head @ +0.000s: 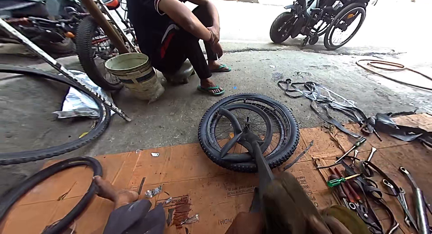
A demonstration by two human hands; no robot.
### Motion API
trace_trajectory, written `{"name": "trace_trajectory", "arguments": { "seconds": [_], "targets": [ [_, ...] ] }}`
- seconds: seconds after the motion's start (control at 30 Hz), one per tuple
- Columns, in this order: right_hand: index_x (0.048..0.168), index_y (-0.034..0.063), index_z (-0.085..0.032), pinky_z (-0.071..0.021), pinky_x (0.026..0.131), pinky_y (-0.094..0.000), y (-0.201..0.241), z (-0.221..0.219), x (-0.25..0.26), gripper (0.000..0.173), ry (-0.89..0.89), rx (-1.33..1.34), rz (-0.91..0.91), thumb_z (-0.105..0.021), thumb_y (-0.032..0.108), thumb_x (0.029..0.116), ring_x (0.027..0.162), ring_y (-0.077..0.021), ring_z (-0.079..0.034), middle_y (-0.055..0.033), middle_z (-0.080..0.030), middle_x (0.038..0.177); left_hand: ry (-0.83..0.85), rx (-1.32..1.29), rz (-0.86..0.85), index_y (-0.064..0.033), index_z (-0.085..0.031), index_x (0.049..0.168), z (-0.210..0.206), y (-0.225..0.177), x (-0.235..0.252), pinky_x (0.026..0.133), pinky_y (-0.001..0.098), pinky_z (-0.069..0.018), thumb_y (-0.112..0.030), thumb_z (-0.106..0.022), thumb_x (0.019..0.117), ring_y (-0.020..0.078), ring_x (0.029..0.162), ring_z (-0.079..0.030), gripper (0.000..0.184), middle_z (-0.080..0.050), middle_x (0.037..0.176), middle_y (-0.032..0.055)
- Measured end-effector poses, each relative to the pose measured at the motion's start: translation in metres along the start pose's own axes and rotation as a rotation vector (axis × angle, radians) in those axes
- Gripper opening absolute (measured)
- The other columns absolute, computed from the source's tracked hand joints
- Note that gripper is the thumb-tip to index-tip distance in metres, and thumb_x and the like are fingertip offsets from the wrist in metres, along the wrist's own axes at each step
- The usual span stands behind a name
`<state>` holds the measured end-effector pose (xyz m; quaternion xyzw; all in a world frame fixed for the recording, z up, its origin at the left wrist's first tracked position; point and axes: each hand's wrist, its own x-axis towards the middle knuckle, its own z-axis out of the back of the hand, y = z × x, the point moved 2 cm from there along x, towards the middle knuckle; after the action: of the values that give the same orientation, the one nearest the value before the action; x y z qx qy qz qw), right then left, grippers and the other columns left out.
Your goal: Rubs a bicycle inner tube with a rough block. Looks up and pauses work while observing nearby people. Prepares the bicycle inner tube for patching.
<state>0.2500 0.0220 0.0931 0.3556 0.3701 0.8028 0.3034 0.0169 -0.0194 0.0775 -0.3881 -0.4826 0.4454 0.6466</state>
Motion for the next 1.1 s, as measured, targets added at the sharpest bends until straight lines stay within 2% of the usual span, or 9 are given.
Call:
{"name": "trace_trajectory", "arguments": {
  "seconds": [0.1, 0.2, 0.33, 0.5, 0.63, 0.83, 0.9, 0.97, 1.1],
  "targets": [
    [0.154, 0.0022, -0.044, -0.0586, 0.096, -0.0388, -0.023, -0.002, 0.01, 0.074, -0.138, -0.139, -0.137, -0.065, 0.044, 0.0964, 0.115, -0.0159, -0.066, -0.0177, -0.062, 0.137, -0.008, 0.069, 0.039, 0.0053, -0.067, 0.11, -0.003, 0.021, -0.005, 0.084, 0.0358, -0.0625, -0.012, -0.069, 0.0974, 0.0134, 0.089, -0.074, 0.022, -0.075, 0.095, 0.012],
    [0.16, 0.0222, -0.037, -0.0487, 0.109, -0.0272, -0.015, -0.001, 0.005, 0.071, -0.276, -0.085, -0.011, -0.063, 0.047, 0.0986, 0.13, -0.001, -0.054, 0.0036, -0.051, 0.153, -0.097, -0.04, 0.061, 0.0059, -0.063, 0.115, 0.0, 0.031, -0.011, 0.085, 0.0323, -0.0629, -0.011, -0.069, 0.0976, 0.011, 0.091, -0.073, 0.025, -0.075, 0.099, 0.0093],
    [0.148, 0.0145, -0.055, -0.0605, 0.077, -0.0473, -0.013, -0.031, 0.009, 0.067, 0.052, -0.107, -0.05, -0.073, 0.042, 0.0898, 0.099, -0.0273, -0.069, -0.0214, -0.065, 0.121, -0.087, -0.16, 0.021, 0.0024, -0.063, 0.115, -0.007, 0.039, -0.015, 0.084, 0.028, -0.0614, -0.007, -0.068, 0.0958, 0.0055, 0.09, -0.071, 0.021, -0.074, 0.098, 0.0041],
    [0.158, 0.0164, -0.04, -0.0613, 0.085, -0.0302, -0.048, -0.033, 0.012, 0.075, -0.325, -0.021, -0.263, -0.063, 0.05, 0.0953, 0.105, -0.0068, -0.068, -0.0047, -0.063, 0.136, -0.139, -0.309, -0.002, 0.0006, -0.059, 0.122, -0.015, 0.043, -0.019, 0.088, 0.0328, -0.063, -0.011, -0.072, 0.0962, 0.0133, 0.096, -0.074, 0.031, -0.074, 0.105, 0.0057],
    [0.151, 0.0123, -0.052, -0.0589, 0.096, -0.0378, -0.04, -0.039, -0.002, 0.074, -0.165, 0.024, -0.068, -0.077, 0.045, 0.089, 0.115, -0.0162, -0.066, -0.0129, -0.063, 0.135, -0.234, -0.33, 0.058, 0.0052, -0.059, 0.121, -0.01, 0.043, -0.016, 0.088, 0.0346, -0.062, -0.01, -0.071, 0.096, 0.0159, 0.095, -0.073, 0.031, -0.074, 0.105, 0.0091],
    [0.154, 0.0218, -0.049, -0.0554, 0.104, -0.0374, -0.037, -0.03, -0.012, 0.073, -0.162, 0.102, -0.001, -0.076, 0.046, 0.0908, 0.123, -0.0154, -0.062, -0.005, -0.06, 0.143, -0.254, -0.241, 0.056, 0.0064, -0.067, 0.119, -0.008, 0.041, -0.012, 0.09, 0.037, -0.0626, -0.009, -0.069, 0.0974, 0.0201, 0.098, -0.073, 0.027, -0.073, 0.109, 0.0138],
    [0.153, 0.0298, -0.048, -0.0549, 0.1, -0.0328, -0.03, -0.024, -0.019, 0.068, -0.071, 0.054, 0.045, -0.071, 0.05, 0.0925, 0.119, -0.0118, -0.062, -0.0037, -0.062, 0.135, -0.289, -0.131, 0.03, 0.0032, -0.07, 0.11, -0.008, 0.039, -0.011, 0.087, 0.034, -0.0622, -0.012, -0.07, 0.0974, 0.015, 0.094, -0.072, 0.019, -0.074, 0.103, 0.0095],
    [0.145, 0.0249, -0.059, -0.0557, 0.092, -0.0312, -0.024, -0.026, -0.019, 0.062, -0.005, 0.053, 0.044, -0.077, 0.045, 0.0889, 0.109, -0.0133, -0.063, -0.0107, -0.065, 0.121, -0.278, 0.034, -0.07, -0.0007, -0.072, 0.102, -0.013, 0.037, -0.011, 0.087, 0.0297, -0.0607, -0.011, -0.068, 0.0963, 0.0087, 0.095, -0.071, 0.012, -0.074, 0.099, 0.0065],
    [0.145, 0.0276, -0.059, -0.0618, 0.083, -0.0358, -0.026, -0.036, 0.013, 0.06, -0.258, 0.053, -0.036, -0.074, 0.049, 0.0911, 0.101, -0.0128, -0.069, -0.0026, -0.069, 0.121, -0.226, 0.197, -0.197, -0.0023, -0.072, 0.096, -0.038, 0.036, -0.002, 0.082, 0.0256, -0.0592, -0.014, -0.062, 0.1, 0.0079, 0.091, -0.07, 0.016, -0.073, 0.092, 0.0074]
  ]
}}
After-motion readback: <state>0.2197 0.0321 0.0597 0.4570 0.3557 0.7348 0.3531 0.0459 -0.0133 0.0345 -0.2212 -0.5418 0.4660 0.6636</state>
